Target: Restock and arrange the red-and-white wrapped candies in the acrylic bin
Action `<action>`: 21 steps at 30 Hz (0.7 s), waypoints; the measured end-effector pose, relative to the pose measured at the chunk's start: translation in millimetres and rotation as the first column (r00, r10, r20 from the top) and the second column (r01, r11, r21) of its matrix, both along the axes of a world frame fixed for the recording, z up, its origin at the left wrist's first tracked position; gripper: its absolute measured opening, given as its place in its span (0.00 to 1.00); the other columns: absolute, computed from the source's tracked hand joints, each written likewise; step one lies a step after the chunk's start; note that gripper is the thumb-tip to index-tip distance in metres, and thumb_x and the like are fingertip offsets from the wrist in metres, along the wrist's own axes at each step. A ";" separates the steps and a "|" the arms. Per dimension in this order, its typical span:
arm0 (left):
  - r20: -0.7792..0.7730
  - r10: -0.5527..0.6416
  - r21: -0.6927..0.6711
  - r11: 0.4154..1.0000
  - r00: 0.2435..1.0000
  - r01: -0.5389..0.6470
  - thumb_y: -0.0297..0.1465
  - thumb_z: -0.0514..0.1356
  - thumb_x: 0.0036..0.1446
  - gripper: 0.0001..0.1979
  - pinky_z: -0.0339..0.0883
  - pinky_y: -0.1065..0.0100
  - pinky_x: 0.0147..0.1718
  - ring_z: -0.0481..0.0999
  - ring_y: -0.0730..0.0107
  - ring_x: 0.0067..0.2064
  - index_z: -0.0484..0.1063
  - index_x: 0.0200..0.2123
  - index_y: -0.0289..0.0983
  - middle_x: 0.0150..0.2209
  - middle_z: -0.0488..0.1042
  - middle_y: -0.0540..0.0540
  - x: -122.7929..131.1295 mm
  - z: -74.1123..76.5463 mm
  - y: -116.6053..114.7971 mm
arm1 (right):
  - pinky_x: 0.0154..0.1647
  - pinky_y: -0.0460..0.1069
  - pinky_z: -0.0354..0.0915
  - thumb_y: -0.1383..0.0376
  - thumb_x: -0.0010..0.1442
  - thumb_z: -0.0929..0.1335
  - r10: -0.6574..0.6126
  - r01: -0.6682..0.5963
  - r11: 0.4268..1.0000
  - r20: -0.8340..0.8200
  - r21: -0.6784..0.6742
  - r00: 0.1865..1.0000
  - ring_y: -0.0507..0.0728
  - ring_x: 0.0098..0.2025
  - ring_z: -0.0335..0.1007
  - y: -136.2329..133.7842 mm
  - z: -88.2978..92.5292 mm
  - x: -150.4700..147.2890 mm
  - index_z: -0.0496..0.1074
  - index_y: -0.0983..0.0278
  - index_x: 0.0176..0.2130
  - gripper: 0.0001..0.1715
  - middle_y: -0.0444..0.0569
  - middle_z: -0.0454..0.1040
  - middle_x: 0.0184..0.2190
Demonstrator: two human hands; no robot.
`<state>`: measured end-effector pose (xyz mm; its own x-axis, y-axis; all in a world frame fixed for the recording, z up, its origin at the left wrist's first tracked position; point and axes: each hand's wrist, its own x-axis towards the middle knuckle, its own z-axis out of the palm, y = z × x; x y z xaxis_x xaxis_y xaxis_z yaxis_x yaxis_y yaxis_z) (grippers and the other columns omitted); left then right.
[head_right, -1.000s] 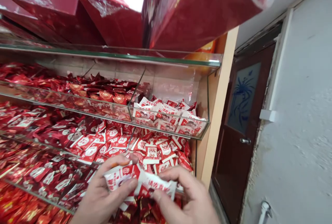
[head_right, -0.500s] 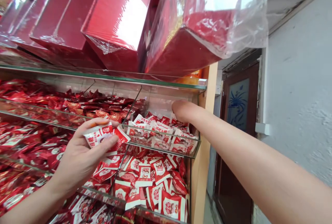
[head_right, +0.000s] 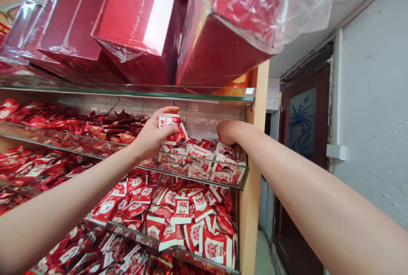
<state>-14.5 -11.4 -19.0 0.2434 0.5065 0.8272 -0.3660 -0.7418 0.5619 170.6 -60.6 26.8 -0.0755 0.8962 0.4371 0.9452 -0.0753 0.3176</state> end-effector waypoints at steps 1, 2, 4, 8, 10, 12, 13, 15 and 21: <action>-0.055 -0.013 0.008 1.000 0.998 0.013 0.24 0.60 0.40 0.27 0.66 0.72 0.25 0.70 0.77 0.25 0.63 0.48 0.41 0.34 0.73 0.50 1.9 2.5 2.9 | 0.34 0.48 0.66 0.79 0.43 0.66 -0.010 0.010 1.000 0.011 0.001 1.000 0.60 0.36 0.73 -0.3 1.0 0.7 0.77 0.69 0.34 0.17 0.57 0.77 0.34; -0.104 -0.018 0.019 1.000 0.994 0.020 0.23 0.60 0.40 0.30 0.66 0.72 0.26 0.71 0.76 0.26 0.61 0.50 0.42 0.35 0.73 0.50 3.5 5.0 5.2 | 0.37 0.49 0.66 0.78 0.46 0.65 -0.009 0.008 1.000 0.017 0.011 1.000 0.61 0.40 0.72 -0.7 1.8 0.8 0.76 0.70 0.38 0.18 0.58 0.76 0.38; -0.181 -0.003 0.044 0.999 0.984 0.011 0.23 0.60 0.39 0.34 0.66 0.71 0.26 0.71 0.74 0.28 0.56 0.52 0.42 0.35 0.72 0.49 6.5 10.1 8.9 | 0.42 0.49 0.64 0.76 0.50 0.64 0.139 -0.129 0.977 -0.048 0.172 0.989 0.61 0.44 0.70 -1.7 2.4 0.0 0.73 0.70 0.45 0.21 0.58 0.74 0.42; -0.327 0.132 0.163 0.983 0.936 -0.082 0.23 0.60 0.39 0.34 0.61 0.73 0.22 0.67 0.76 0.24 0.53 0.51 0.38 0.28 0.68 0.52 16.4 20.3 18.3 | 0.45 0.45 0.62 0.75 0.53 0.63 0.599 -0.491 0.769 -0.191 0.409 0.778 0.54 0.45 0.69 -3.2 1.7 -2.3 0.66 0.68 0.51 0.25 0.50 0.72 0.46; -0.390 0.191 0.237 0.966 0.901 -0.102 0.23 0.61 0.39 0.35 0.61 0.72 0.21 0.66 0.75 0.23 0.52 0.52 0.37 0.26 0.66 0.54 24.0 23.5 23.8 | 0.43 0.45 0.63 0.71 0.55 0.64 0.692 -0.579 0.706 -0.222 0.408 0.687 0.53 0.43 0.69 -2.4 1.0 -2.1 0.67 0.67 0.50 0.22 0.48 0.72 0.46; -0.431 0.218 0.286 0.953 0.876 -0.096 0.23 0.61 0.39 0.35 0.61 0.71 0.21 0.66 0.74 0.24 0.53 0.52 0.35 0.26 0.65 0.54 32.3 25.2 28.1 | 0.42 0.45 0.63 0.67 0.55 0.66 0.703 -0.595 0.696 -0.210 0.402 0.680 0.53 0.40 0.69 -0.7 0.4 -1.3 0.69 0.66 0.48 0.19 0.48 0.74 0.41; -0.441 0.220 0.300 0.950 0.870 -0.088 0.23 0.61 0.39 0.34 0.61 0.71 0.21 0.66 0.73 0.24 0.54 0.52 0.34 0.26 0.65 0.54 36.0 25.7 29.6 | 0.41 0.45 0.62 0.67 0.54 0.66 0.690 -0.580 0.702 -0.189 0.413 0.699 0.53 0.39 0.69 0.1 0.0 -0.8 0.69 0.66 0.47 0.19 0.47 0.74 0.39; -0.443 0.211 0.318 0.946 0.871 -0.068 0.24 0.62 0.39 0.34 0.62 0.70 0.22 0.65 0.74 0.24 0.55 0.52 0.33 0.26 0.64 0.54 41.2 26.5 31.6 | 0.38 0.45 0.61 0.69 0.53 0.67 0.649 -0.538 0.715 -0.137 0.446 0.748 0.53 0.36 0.69 0.9 -1.0 0.1 0.68 0.66 0.47 0.20 0.46 0.74 0.34; -0.416 0.196 0.343 0.938 0.888 -0.047 0.28 0.67 0.36 0.34 0.66 0.66 0.33 0.71 0.69 0.30 0.60 0.49 0.34 0.30 0.70 0.51 36.4 30.1 35.6 | 0.37 0.44 0.60 0.74 0.53 0.63 0.641 -0.550 0.699 -0.058 0.457 0.766 0.51 0.35 0.67 -1.0 -4.1 1.6 0.65 0.65 0.51 0.25 0.46 0.73 0.37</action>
